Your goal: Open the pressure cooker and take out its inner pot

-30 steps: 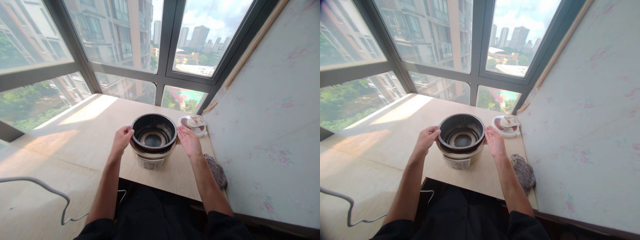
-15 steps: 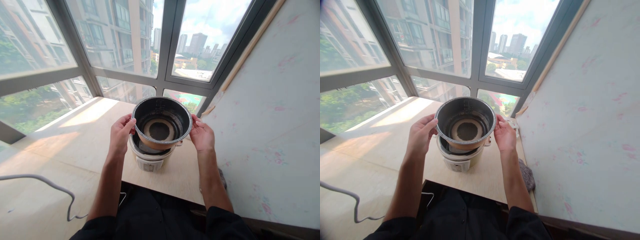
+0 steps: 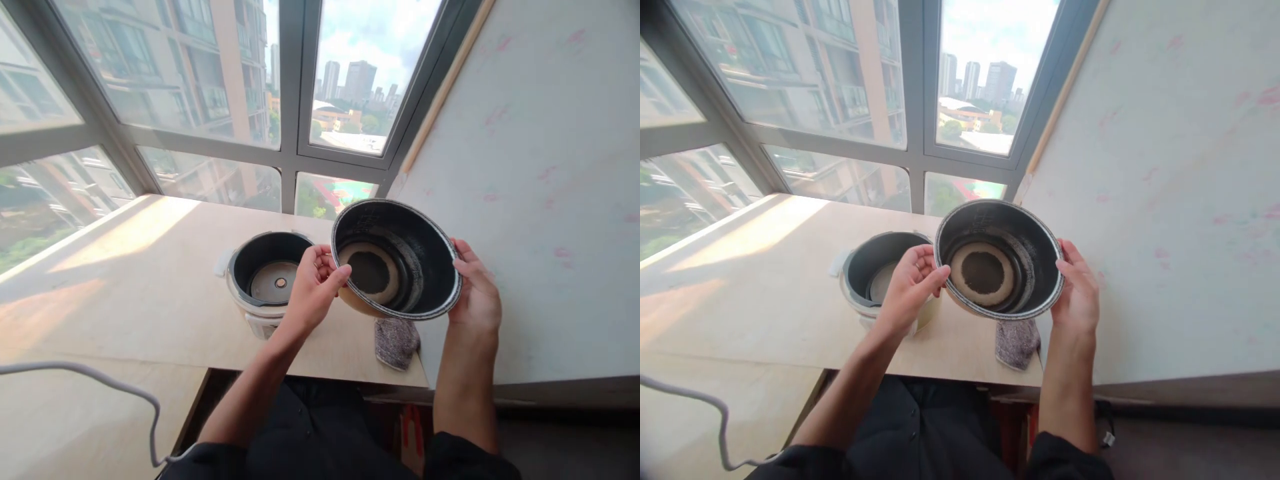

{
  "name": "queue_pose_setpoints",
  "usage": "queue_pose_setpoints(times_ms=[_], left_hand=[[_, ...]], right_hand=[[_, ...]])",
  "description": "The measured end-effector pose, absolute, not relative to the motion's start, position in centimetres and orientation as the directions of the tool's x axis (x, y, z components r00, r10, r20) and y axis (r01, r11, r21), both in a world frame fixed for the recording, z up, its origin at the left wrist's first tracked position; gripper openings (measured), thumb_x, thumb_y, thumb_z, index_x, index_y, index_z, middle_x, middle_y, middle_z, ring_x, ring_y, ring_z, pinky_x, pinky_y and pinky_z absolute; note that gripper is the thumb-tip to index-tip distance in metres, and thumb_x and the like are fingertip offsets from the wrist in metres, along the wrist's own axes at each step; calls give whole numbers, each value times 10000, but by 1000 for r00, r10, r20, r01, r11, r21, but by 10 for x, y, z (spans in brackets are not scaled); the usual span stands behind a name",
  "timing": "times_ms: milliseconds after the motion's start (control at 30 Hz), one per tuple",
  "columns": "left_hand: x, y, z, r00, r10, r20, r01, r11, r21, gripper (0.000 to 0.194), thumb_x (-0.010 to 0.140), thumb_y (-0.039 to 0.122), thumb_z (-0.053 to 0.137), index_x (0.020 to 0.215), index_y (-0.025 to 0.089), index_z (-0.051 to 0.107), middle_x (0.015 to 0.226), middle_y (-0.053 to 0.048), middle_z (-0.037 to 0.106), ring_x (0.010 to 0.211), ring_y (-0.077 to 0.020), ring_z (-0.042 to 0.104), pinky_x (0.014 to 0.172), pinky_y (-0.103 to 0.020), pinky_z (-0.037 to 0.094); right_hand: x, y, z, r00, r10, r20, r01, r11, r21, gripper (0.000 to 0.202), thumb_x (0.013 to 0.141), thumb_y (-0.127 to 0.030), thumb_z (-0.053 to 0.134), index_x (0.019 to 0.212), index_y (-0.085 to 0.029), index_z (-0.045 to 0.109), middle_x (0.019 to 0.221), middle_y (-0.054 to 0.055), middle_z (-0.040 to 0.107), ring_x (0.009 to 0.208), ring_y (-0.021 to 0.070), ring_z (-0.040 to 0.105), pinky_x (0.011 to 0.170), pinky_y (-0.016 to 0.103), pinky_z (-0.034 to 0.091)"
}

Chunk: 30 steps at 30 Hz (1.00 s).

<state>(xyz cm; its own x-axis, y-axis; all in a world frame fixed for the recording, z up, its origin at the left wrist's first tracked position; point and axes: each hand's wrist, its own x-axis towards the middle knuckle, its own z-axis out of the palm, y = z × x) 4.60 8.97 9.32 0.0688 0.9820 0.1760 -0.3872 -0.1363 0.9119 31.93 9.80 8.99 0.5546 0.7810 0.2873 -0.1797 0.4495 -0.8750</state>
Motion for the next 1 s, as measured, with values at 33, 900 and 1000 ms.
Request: queue_pose_setpoints(times_ms=[33, 900, 1000], left_hand=[[54, 84, 86, 109, 984, 139, -395, -85, 915, 528, 716, 426, 851, 1059, 194, 523, 793, 18, 545, 618, -101, 552, 498, -210, 424], [109, 60, -53, 16, 982, -187, -179, 187, 966, 392, 783, 286, 706, 1054, 191, 439, 820, 27, 499, 722, -124, 518, 687, -267, 451], [108, 69, -57, -2, 981, -192, -169, 189, 967, 381, 793, 277, 696, 1062, 186, 441, 828, 26, 491, 730, -123, 511, 709, -270, 448]], right_hand=[[329, 91, 80, 573, 780, 251, -175, 415, -893, 389, 657, -207, 779, 1044, -186, 745, 1151, 41, 712, 1130, 210, 652, 1066, 380, 507], [381, 117, -108, 419, 875, -241, -513, 10, -858, 508, 493, -143, 815, 991, -220, 751, 1058, -27, 737, 956, 144, 673, 824, 228, 565], [383, 129, -113, 397, 880, -260, -530, -11, -848, 506, 491, -117, 802, 986, -210, 746, 1054, -24, 736, 944, 134, 675, 822, 216, 564]])
